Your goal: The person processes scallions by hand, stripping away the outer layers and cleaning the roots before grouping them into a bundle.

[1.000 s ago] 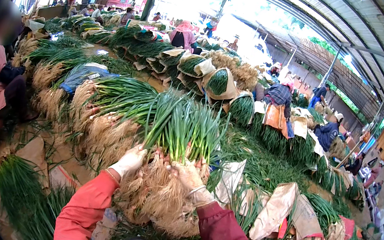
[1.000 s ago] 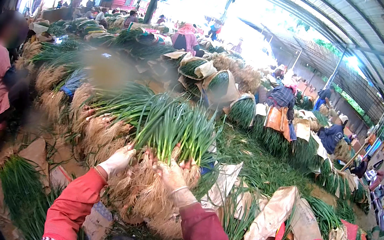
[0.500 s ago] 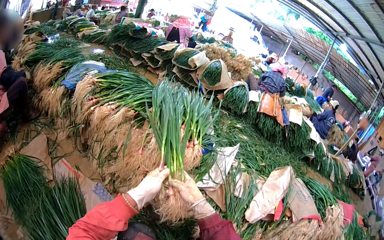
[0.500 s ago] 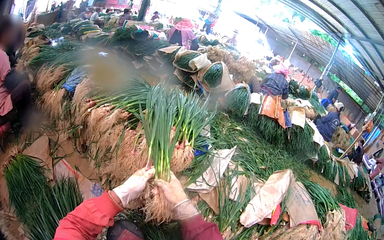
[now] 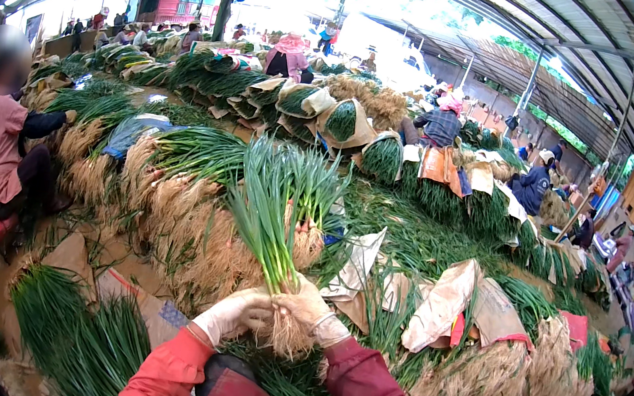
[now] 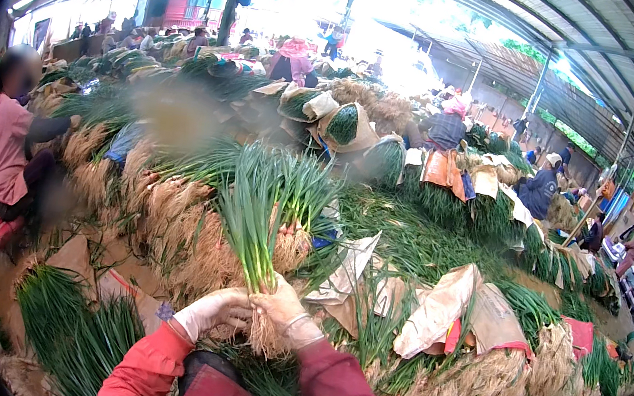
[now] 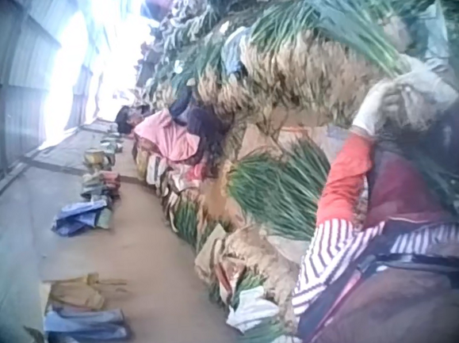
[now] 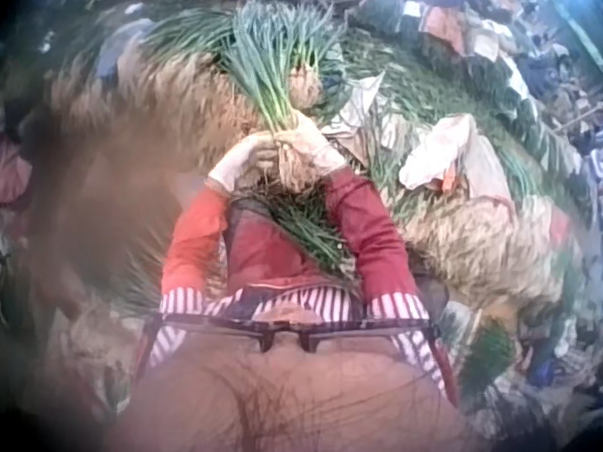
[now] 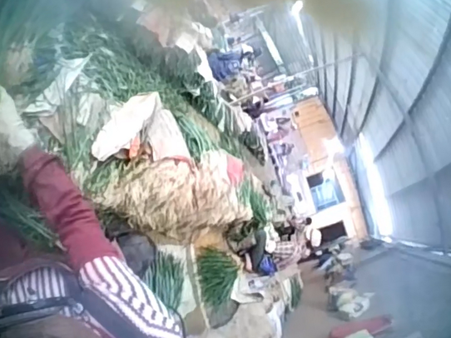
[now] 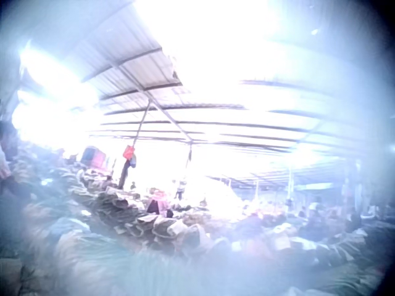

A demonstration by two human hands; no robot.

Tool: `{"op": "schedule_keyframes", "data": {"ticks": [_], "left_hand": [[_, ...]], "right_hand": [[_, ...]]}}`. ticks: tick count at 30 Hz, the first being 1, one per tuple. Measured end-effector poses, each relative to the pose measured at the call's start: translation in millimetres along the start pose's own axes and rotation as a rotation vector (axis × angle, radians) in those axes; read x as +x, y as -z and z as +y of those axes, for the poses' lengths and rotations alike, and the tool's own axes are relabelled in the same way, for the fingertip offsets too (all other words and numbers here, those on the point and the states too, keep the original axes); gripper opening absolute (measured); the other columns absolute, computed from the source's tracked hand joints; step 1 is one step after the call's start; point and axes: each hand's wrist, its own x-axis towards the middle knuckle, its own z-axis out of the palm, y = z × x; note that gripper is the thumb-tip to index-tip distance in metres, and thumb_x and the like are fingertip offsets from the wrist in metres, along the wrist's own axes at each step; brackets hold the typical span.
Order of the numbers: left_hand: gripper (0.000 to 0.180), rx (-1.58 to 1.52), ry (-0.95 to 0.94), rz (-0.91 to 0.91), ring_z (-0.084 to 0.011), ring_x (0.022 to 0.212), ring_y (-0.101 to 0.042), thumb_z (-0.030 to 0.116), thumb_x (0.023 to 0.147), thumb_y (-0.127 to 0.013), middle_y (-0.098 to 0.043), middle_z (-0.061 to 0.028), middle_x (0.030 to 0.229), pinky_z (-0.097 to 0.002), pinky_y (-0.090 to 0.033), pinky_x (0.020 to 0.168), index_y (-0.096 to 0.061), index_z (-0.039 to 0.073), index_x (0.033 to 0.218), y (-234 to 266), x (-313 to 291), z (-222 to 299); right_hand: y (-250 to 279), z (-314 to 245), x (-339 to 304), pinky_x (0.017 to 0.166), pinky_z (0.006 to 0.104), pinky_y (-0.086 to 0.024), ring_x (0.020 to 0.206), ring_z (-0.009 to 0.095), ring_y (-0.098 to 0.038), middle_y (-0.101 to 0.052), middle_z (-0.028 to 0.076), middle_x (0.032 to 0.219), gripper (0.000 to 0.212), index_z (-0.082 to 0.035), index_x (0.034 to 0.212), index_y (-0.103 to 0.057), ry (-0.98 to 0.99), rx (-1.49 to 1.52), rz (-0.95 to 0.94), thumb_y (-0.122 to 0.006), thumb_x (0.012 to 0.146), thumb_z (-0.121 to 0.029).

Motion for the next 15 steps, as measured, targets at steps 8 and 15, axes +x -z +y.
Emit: {"op": "schedule_keyframes", "data": {"ticks": [8, 15], "left_hand": [[0.033, -0.55, -0.121, 0.002, -0.0244, 0.054, -0.062, 0.024, 0.09, -0.062, -0.067, -0.0089, 0.092, -0.0344, -0.05, 0.038, -0.057, 0.012, 0.12, -6, 80, -12], [0.026, -0.855, -0.142, 0.164, -0.0242, 0.07, -0.065, 0.021, 0.088, -0.066, -0.066, -0.0083, 0.098, -0.0415, -0.055, 0.055, -0.059, 0.012, 0.111, -77, 66, 13]], "right_hand": [[6, 19, -31, 0.081, 0.0299, -0.049, 0.1, 0.021, -0.058, -0.048, 0.019, 0.13, 0.07, 0.002, 0.146, -0.019, 0.231, -0.487, 0.171, -0.059, 0.092, -0.018], [-18, 3, -82, 0.092, 0.037, -0.05, 0.1, 0.026, -0.062, -0.054, 0.021, 0.124, 0.063, 0.003, 0.144, -0.023, 0.568, 0.186, 0.512, -0.052, 0.097, -0.027]]}}
